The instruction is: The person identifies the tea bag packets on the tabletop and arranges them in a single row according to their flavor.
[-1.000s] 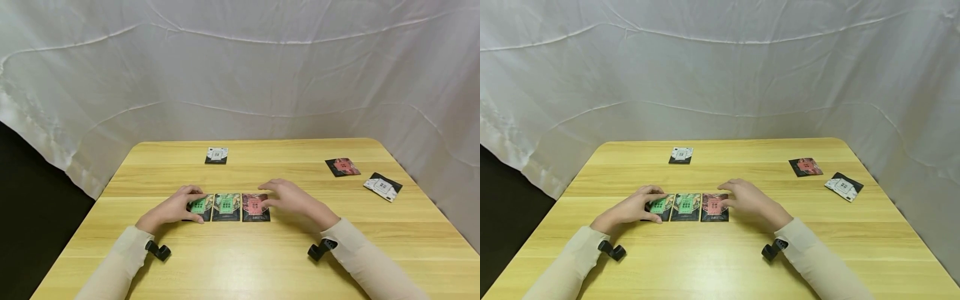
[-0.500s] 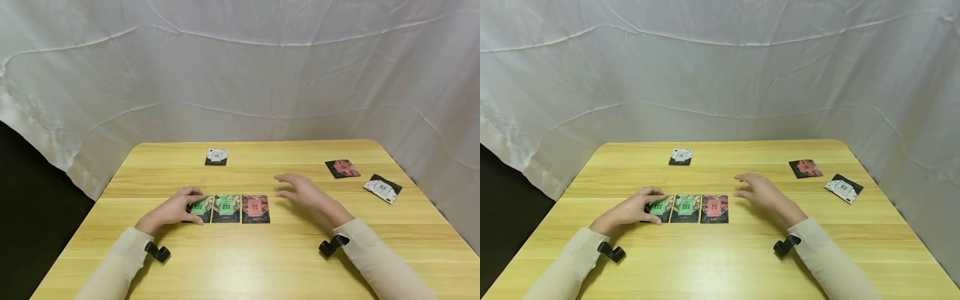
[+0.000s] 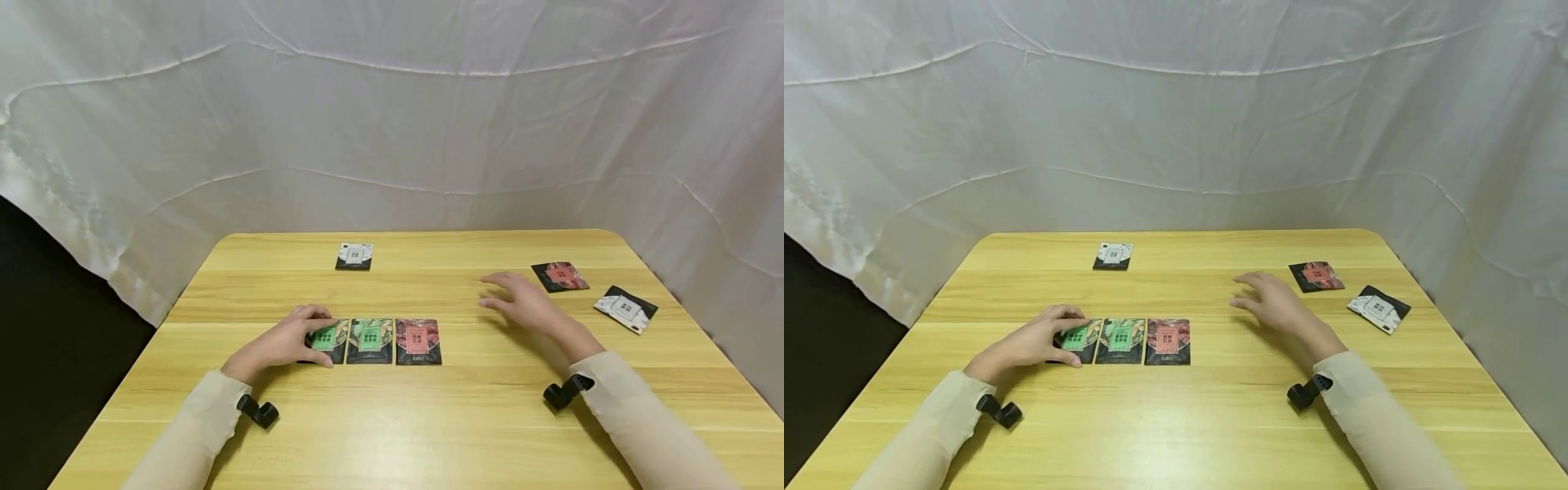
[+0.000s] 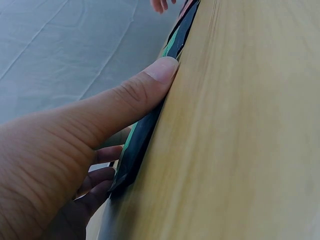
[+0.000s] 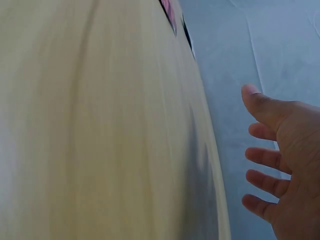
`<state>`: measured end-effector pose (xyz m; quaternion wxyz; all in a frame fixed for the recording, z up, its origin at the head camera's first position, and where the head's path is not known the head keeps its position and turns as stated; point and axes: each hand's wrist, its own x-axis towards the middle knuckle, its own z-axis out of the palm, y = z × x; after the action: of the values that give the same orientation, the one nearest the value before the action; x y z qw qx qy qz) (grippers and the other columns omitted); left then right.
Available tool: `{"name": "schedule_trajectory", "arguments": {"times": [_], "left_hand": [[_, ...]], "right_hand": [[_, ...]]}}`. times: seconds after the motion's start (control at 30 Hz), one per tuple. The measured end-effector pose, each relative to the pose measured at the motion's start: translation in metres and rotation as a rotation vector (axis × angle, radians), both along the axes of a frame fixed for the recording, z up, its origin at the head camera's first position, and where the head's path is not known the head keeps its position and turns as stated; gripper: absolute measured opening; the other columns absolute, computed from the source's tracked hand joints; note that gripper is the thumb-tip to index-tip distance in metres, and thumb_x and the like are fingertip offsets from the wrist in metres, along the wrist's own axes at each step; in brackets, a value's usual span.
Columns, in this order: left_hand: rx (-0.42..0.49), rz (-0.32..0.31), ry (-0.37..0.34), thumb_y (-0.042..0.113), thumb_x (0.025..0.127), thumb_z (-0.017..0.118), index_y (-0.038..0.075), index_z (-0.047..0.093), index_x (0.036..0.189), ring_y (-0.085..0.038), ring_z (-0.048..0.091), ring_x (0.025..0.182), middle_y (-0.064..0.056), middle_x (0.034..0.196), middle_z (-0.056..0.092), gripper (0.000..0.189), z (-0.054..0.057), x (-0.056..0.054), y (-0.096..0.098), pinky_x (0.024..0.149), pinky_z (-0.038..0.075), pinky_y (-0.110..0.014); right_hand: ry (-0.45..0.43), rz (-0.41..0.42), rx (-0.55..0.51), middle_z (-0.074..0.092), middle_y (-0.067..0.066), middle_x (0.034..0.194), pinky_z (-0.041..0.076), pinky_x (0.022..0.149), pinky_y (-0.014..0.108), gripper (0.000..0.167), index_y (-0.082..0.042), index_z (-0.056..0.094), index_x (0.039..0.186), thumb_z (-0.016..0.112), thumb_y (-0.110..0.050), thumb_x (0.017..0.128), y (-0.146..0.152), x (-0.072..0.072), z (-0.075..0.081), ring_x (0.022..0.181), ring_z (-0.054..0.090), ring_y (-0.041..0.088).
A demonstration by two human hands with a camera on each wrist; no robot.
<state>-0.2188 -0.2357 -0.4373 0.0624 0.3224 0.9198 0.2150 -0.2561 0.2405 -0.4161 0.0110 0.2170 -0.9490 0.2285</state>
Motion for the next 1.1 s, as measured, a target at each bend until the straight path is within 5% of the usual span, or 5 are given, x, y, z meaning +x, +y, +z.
{"name": "schedule_trajectory", "arguments": {"times": [0.43, 0.67, 0.8, 1.1], "left_hand": [[0.007, -0.005, 0.013, 0.063, 0.073, 0.074, 0.008, 0.053, 0.142, -0.03, 0.041, 0.126, -0.007, 0.136, 0.047, 0.09, 0.001, -0.001, 0.0, 0.101, 0.039, -0.05], [0.012, -0.003, -0.005, 0.062, 0.073, 0.075, 0.009, 0.052, 0.143, -0.03, 0.04, 0.127, -0.008, 0.137, 0.046, 0.091, 0.001, 0.001, 0.0, 0.101, 0.038, -0.051], [0.011, -0.002, -0.006, 0.063, 0.074, 0.074, 0.009, 0.052, 0.143, -0.03, 0.04, 0.128, -0.008, 0.138, 0.046, 0.091, 0.0, 0.001, 0.0, 0.102, 0.038, -0.051], [0.006, 0.008, -0.016, 0.061, 0.073, 0.076, 0.011, 0.052, 0.143, -0.029, 0.039, 0.129, -0.007, 0.138, 0.046, 0.09, -0.001, 0.0, -0.001, 0.103, 0.037, -0.049]], "right_hand": [[-0.003, -0.093, 0.057, 0.045, 0.03, 0.139, 0.029, 0.104, 0.063, 0.06, 0.001, 0.051, 0.14, 0.059, -0.041, 0.098, 0.045, -0.012, 0.007, 0.129, 0.039, 0.049], [-0.032, -0.213, 0.105, 0.04, 0.029, 0.145, 0.024, 0.093, 0.077, 0.069, -0.005, 0.043, 0.147, 0.058, -0.049, 0.096, 0.059, -0.019, 0.005, 0.13, 0.034, 0.053], [-0.034, -0.23, 0.069, 0.038, 0.035, 0.141, 0.027, 0.1, 0.068, 0.074, 0.002, 0.038, 0.148, 0.058, -0.047, 0.097, 0.069, -0.024, 0.002, 0.126, 0.037, 0.054], [0.015, -0.279, 0.044, 0.049, 0.032, 0.119, 0.035, 0.095, 0.064, 0.074, 0.007, 0.041, 0.144, 0.062, -0.045, 0.095, 0.087, -0.036, -0.005, 0.111, 0.047, 0.048]]}}
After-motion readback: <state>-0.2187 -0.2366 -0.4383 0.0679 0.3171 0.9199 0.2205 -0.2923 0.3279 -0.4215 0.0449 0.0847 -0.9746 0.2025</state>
